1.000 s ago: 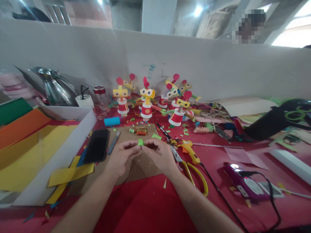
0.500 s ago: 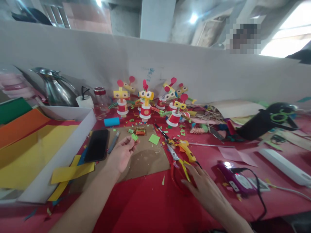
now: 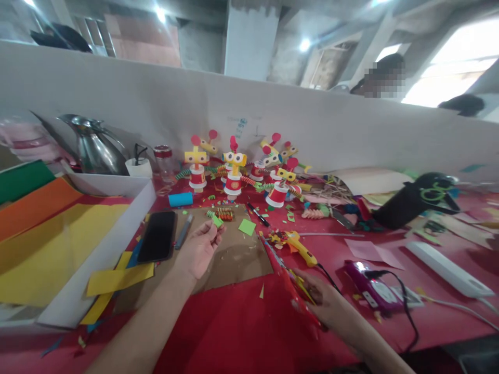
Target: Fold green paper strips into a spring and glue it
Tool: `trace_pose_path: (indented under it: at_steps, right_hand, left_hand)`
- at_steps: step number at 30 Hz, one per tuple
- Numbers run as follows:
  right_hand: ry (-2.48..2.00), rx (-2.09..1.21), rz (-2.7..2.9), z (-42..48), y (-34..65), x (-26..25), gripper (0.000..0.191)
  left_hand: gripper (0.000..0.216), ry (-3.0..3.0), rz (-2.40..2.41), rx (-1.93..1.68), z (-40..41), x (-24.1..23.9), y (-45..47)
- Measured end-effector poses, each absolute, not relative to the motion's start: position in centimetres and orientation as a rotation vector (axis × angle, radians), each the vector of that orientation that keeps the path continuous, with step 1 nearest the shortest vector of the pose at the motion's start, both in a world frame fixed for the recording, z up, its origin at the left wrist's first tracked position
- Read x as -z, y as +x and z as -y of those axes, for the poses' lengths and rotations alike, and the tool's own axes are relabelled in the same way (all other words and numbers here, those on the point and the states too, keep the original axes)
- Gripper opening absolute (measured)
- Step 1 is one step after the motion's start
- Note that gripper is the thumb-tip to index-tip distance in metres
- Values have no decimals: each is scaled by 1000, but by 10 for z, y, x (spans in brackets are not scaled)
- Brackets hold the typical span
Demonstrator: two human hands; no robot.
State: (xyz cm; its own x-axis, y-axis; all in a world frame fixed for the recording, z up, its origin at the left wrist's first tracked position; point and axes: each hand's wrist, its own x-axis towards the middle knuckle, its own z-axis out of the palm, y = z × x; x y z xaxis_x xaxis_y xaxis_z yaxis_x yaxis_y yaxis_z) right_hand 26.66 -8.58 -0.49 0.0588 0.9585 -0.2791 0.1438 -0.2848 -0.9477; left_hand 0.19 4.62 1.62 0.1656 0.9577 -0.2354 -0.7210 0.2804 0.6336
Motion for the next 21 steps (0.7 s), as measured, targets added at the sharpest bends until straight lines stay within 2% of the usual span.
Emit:
trace_pose_path:
  at_steps: [3, 5, 7, 10, 12, 16, 21]
  right_hand:
    - [-1329, -1624, 809, 81, 255, -12, 28]
    - [-1238, -1678, 742, 77, 243, -20, 28]
    - [-1253, -1548, 881, 74, 229, -26, 28]
    - [-1294, -1215, 1254, 68, 206, -28, 49]
    - [-1333, -1045, 1474, 66, 194, -26, 56]
    - [-1439, -759, 1696, 65, 182, -19, 58]
    - [-1469, -552, 1781, 65, 184, -12, 54]
  left_hand:
    - [13, 394, -697, -1263, -47, -17, 0]
    - [13, 402, -714, -1254, -47, -17, -1]
    - [12, 408, -722, -1231, -47, -16, -1]
    - [11, 396, -687, -1196, -43, -17, 0]
    - [11, 393, -643, -1170, -40, -19, 1]
    - [14, 373, -612, -1144, -38, -22, 1]
    - [12, 358, -610, -1153, -39, -23, 0]
